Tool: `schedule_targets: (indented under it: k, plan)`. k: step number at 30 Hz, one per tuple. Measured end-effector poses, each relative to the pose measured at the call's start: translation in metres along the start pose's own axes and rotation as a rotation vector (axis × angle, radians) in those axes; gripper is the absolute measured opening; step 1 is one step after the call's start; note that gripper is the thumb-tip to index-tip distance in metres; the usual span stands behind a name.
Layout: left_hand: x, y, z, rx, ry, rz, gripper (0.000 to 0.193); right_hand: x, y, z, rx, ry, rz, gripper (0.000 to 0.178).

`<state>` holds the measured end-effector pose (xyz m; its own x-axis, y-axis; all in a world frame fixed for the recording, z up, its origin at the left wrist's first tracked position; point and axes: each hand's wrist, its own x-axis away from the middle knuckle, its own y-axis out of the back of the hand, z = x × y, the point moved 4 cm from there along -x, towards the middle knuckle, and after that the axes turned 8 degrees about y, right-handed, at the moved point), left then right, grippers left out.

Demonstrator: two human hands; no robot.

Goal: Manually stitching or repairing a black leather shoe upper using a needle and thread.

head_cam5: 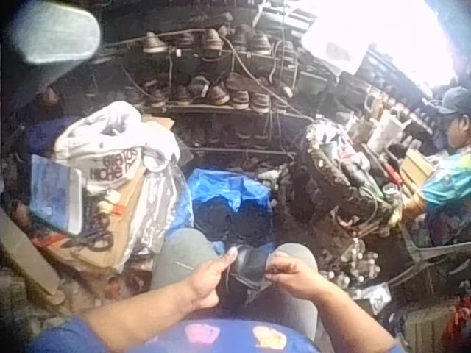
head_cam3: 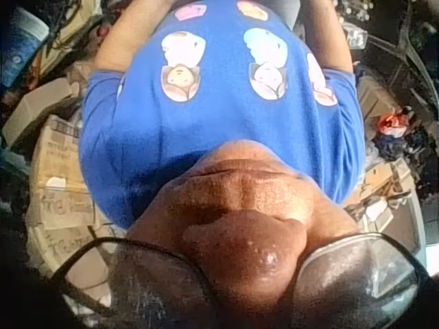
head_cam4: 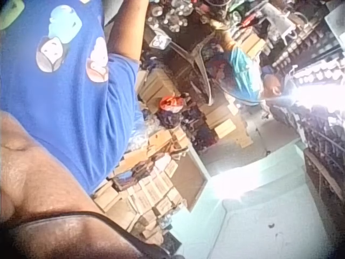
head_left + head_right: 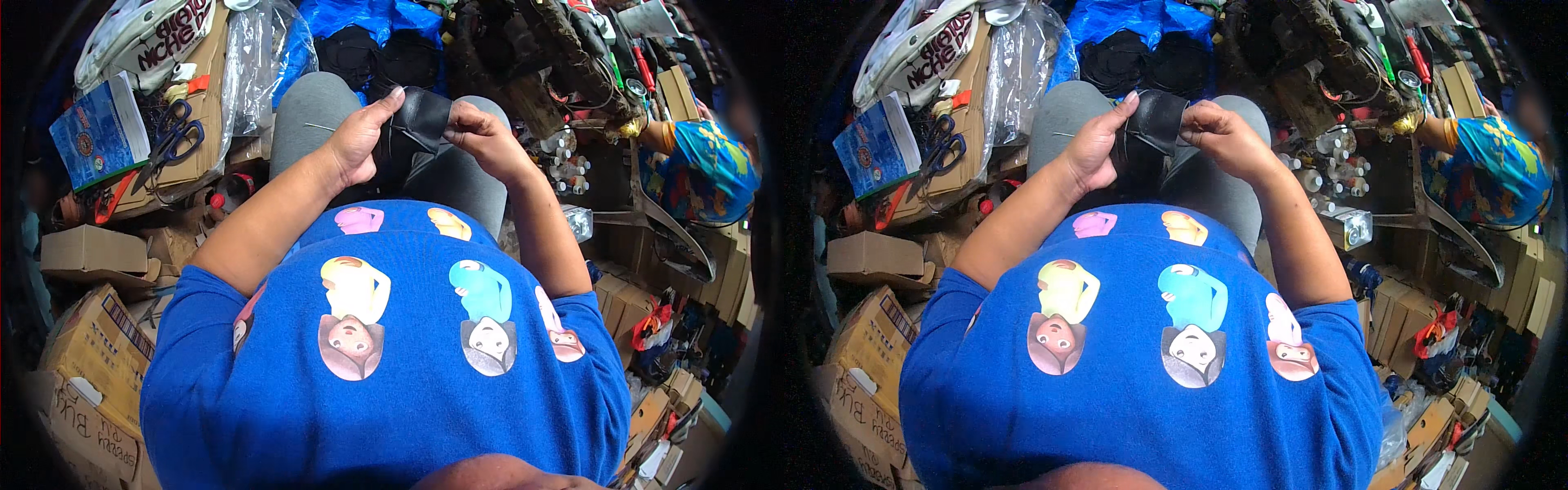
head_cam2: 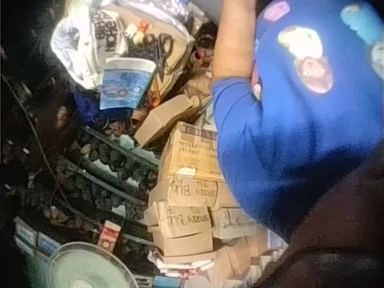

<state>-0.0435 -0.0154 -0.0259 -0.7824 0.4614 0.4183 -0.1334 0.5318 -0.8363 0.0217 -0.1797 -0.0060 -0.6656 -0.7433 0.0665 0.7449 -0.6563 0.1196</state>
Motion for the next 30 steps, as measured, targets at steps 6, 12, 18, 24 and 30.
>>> schedule_targets:
  k: [6,12,18,24,30]
  plan:
    - [0.000,0.000,0.001,-0.005,0.002,0.009,0.036,0.003,-0.002,-0.022,-0.279,-0.105,-0.008,0.016]
    - [-0.005,0.002,0.005,-0.066,-0.005,0.034,0.039,0.003,-0.006,-0.028,-0.357,-0.138,0.021,0.034]
    - [-0.014,0.006,0.003,-0.261,-0.072,-0.140,0.038,0.001,0.000,-0.009,-0.200,-0.139,-0.064,0.024]
    - [-0.025,0.001,0.012,0.006,0.097,-0.019,0.034,0.025,0.013,0.057,0.714,0.376,-0.418,0.023]
    - [-0.040,0.000,0.018,-0.029,0.083,0.086,0.032,0.022,-0.019,0.052,1.188,0.678,-0.184,0.025]
